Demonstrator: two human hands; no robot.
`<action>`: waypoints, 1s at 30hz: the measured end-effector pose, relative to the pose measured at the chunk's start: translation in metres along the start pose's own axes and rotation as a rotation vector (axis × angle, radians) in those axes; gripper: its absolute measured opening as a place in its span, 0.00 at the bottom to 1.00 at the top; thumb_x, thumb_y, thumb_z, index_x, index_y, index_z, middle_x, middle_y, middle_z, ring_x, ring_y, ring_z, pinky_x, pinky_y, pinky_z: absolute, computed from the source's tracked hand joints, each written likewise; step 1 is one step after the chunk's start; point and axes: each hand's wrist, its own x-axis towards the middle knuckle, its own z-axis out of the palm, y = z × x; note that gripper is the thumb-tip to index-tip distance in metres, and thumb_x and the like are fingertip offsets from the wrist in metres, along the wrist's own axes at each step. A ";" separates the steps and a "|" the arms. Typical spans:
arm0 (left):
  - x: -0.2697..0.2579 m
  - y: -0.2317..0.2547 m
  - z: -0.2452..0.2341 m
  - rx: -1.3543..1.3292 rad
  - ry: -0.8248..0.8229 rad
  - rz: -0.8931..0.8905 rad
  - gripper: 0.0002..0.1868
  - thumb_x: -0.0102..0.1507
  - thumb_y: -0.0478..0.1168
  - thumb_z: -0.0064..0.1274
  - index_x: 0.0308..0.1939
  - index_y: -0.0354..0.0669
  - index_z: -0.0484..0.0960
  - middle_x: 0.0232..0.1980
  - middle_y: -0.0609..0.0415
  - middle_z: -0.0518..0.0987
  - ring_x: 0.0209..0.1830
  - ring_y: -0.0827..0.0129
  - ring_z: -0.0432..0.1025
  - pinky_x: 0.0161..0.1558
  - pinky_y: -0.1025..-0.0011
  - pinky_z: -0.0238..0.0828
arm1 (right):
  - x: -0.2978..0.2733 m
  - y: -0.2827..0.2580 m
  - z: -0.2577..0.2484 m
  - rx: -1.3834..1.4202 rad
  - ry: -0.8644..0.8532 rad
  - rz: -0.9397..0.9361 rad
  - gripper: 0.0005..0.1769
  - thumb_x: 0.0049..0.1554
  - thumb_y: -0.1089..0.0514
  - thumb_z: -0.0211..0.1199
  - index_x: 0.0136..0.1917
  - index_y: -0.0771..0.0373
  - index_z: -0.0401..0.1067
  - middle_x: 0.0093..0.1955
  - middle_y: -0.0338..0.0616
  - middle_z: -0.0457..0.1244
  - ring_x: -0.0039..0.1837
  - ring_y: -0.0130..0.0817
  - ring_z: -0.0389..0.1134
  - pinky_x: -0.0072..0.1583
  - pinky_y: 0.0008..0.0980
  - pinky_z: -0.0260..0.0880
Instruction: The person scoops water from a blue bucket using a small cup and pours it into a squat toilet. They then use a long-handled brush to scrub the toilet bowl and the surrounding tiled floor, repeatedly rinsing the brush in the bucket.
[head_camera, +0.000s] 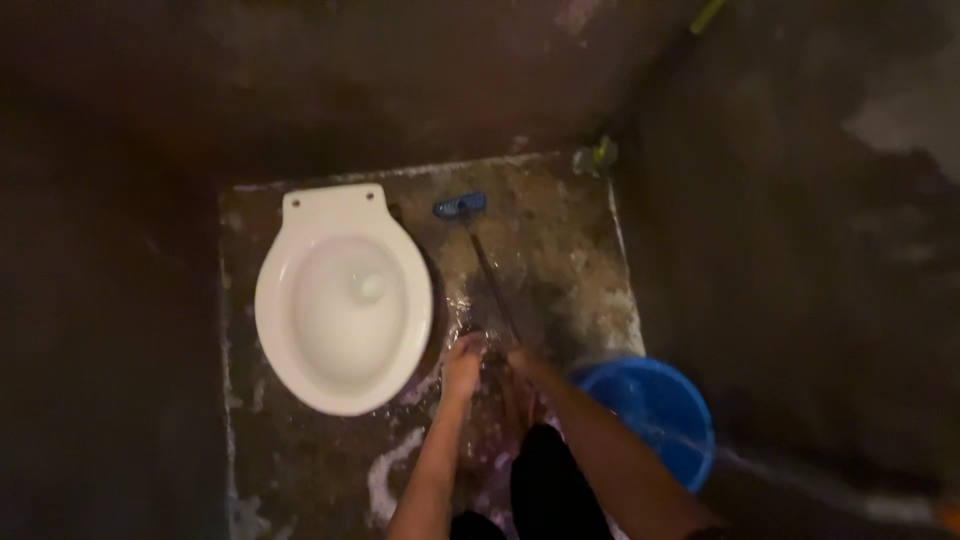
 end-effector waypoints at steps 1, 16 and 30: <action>-0.008 -0.022 -0.006 -0.045 -0.031 0.022 0.14 0.67 0.42 0.51 0.52 0.44 0.85 0.47 0.55 0.84 0.47 0.70 0.75 0.50 0.70 0.70 | -0.026 0.014 0.009 -0.005 0.017 -0.014 0.21 0.57 0.56 0.55 0.61 0.65 0.73 0.49 0.53 0.69 0.47 0.44 0.71 0.49 0.47 0.72; -0.165 -0.163 -0.039 0.068 -0.209 0.184 0.12 0.67 0.43 0.51 0.45 0.37 0.84 0.34 0.55 0.79 0.31 0.72 0.69 0.35 0.72 0.66 | -0.256 0.115 0.004 1.103 -0.248 0.371 0.13 0.65 0.53 0.51 0.54 0.62 0.71 0.36 0.37 0.63 0.30 0.22 0.59 0.28 0.21 0.54; -0.214 -0.248 -0.066 -0.235 -0.096 -0.122 0.15 0.64 0.47 0.53 0.51 0.50 0.85 0.37 0.64 0.79 0.34 0.78 0.70 0.32 0.74 0.63 | -0.210 0.181 0.054 0.201 0.006 0.256 0.16 0.64 0.46 0.50 0.40 0.55 0.69 0.27 0.34 0.57 0.25 0.25 0.55 0.27 0.27 0.55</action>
